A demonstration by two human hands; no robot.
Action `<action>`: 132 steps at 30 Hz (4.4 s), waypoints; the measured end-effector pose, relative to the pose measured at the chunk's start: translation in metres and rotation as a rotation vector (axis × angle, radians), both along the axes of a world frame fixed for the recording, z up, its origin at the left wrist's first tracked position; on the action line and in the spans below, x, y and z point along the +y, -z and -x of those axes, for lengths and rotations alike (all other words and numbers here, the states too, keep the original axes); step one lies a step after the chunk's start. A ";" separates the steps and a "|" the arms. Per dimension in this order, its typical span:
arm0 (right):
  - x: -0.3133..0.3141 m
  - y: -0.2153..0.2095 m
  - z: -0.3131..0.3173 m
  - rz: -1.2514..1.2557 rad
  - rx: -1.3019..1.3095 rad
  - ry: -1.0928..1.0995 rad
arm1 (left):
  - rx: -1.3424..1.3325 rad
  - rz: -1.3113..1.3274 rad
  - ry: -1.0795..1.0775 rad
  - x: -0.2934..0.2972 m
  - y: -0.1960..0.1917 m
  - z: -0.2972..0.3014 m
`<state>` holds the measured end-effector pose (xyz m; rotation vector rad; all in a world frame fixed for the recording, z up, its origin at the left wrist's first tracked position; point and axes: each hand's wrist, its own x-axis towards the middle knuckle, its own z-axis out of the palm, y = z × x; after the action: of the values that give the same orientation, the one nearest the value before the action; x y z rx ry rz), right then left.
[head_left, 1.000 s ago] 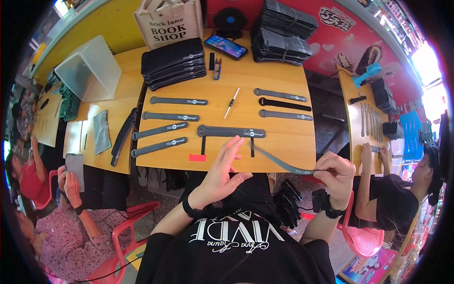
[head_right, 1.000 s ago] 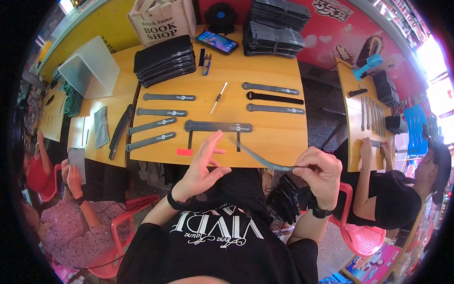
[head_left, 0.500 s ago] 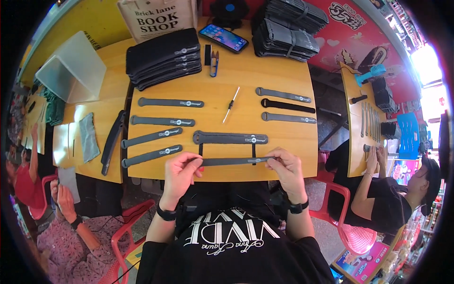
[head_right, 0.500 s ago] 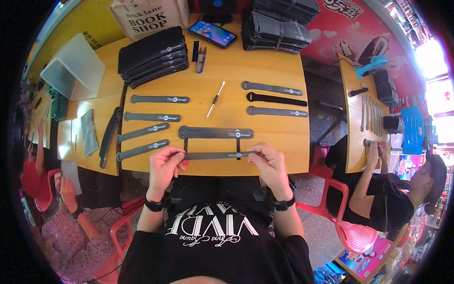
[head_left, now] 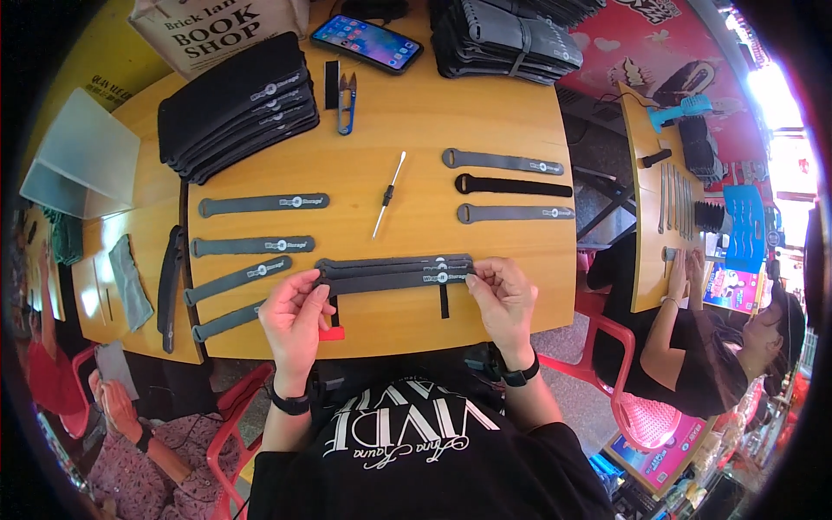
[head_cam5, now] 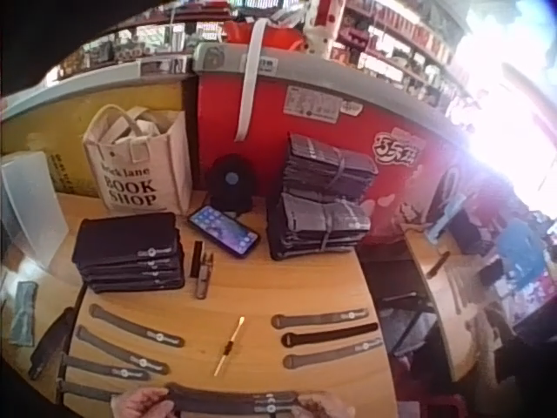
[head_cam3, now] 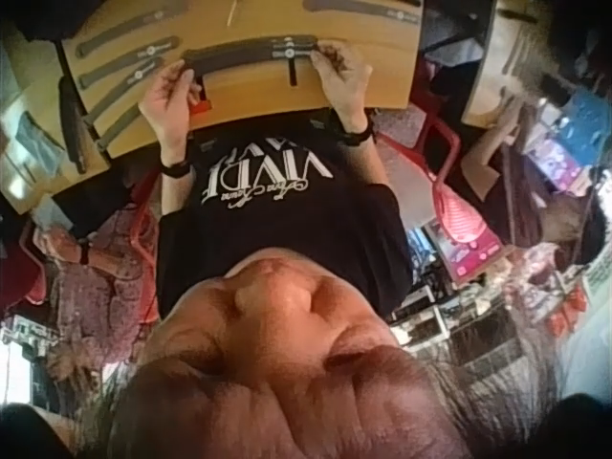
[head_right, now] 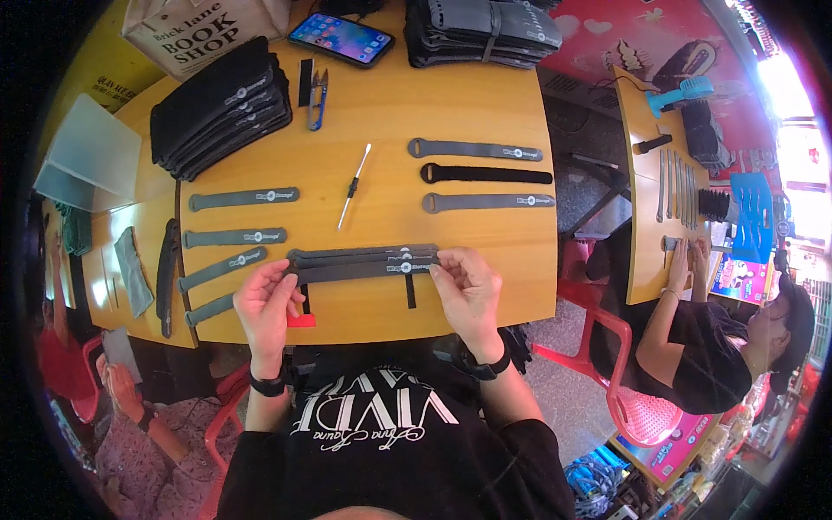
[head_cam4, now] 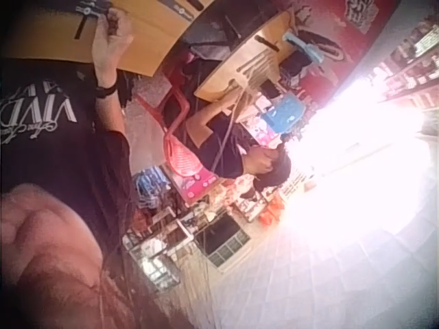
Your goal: Attaching rivets or buttons to synthetic straps at a workstation.
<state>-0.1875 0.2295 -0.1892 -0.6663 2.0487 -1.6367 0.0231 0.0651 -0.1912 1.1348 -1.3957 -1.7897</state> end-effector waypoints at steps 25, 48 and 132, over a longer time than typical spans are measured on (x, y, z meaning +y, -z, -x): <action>-0.007 -0.002 0.000 -0.073 0.107 0.056 | -0.133 0.082 -0.126 0.006 0.001 0.012; -0.012 0.001 -0.001 -0.094 0.077 0.037 | -0.156 0.096 -0.157 0.007 -0.001 0.011; 0.051 -0.036 0.039 -0.400 0.905 -0.396 | -0.099 1.027 0.396 0.098 -0.044 0.011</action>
<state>-0.2261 0.2800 -0.1531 -1.7324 2.4663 -0.6900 0.0125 0.1630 -0.1473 0.3993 -2.2972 -0.9325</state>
